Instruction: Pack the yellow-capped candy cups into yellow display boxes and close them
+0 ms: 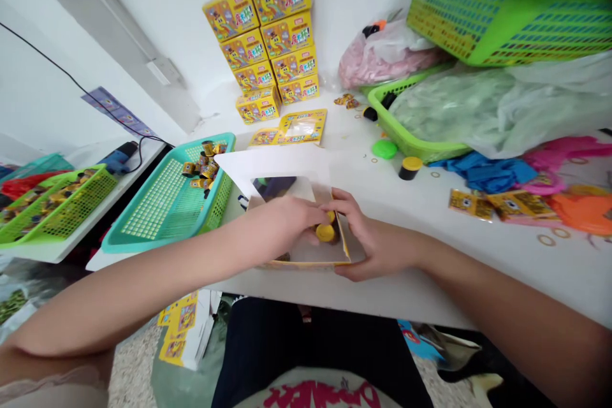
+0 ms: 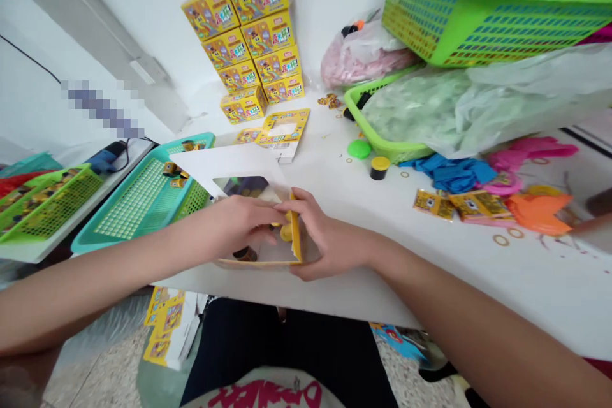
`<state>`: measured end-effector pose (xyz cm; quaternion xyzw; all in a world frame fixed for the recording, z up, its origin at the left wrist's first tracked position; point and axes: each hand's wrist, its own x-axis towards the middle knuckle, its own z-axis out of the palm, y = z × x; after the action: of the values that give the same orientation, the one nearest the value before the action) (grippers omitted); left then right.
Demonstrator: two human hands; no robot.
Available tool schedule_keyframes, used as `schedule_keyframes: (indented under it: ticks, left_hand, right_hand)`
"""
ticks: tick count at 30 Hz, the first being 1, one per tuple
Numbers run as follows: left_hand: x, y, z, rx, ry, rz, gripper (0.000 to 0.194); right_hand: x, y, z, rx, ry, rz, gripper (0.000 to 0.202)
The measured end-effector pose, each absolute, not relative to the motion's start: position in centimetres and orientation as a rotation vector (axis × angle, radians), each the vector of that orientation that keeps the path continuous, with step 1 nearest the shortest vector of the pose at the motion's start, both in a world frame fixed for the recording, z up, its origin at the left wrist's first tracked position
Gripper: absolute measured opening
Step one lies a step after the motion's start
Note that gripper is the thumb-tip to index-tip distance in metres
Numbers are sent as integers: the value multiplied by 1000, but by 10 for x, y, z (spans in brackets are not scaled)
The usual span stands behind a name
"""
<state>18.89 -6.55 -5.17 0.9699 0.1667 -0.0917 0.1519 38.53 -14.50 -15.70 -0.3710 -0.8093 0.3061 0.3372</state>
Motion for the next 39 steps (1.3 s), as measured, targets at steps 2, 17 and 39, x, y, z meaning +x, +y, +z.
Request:
schedule_keyframes:
  ticks: [2, 17, 39]
  left_hand:
    - [181, -66, -40, 2794, 682, -455, 21]
    - [156, -58, -2, 2425, 875, -295, 68]
    - [192, -65, -93, 2860, 567, -267, 48]
  right_hand:
    - [385, -145, -157, -972, -2106, 819, 99]
    - [385, -145, -153, -955, -2111, 846, 92]
    - [387, -147, -157, -1012, -2139, 782, 94]
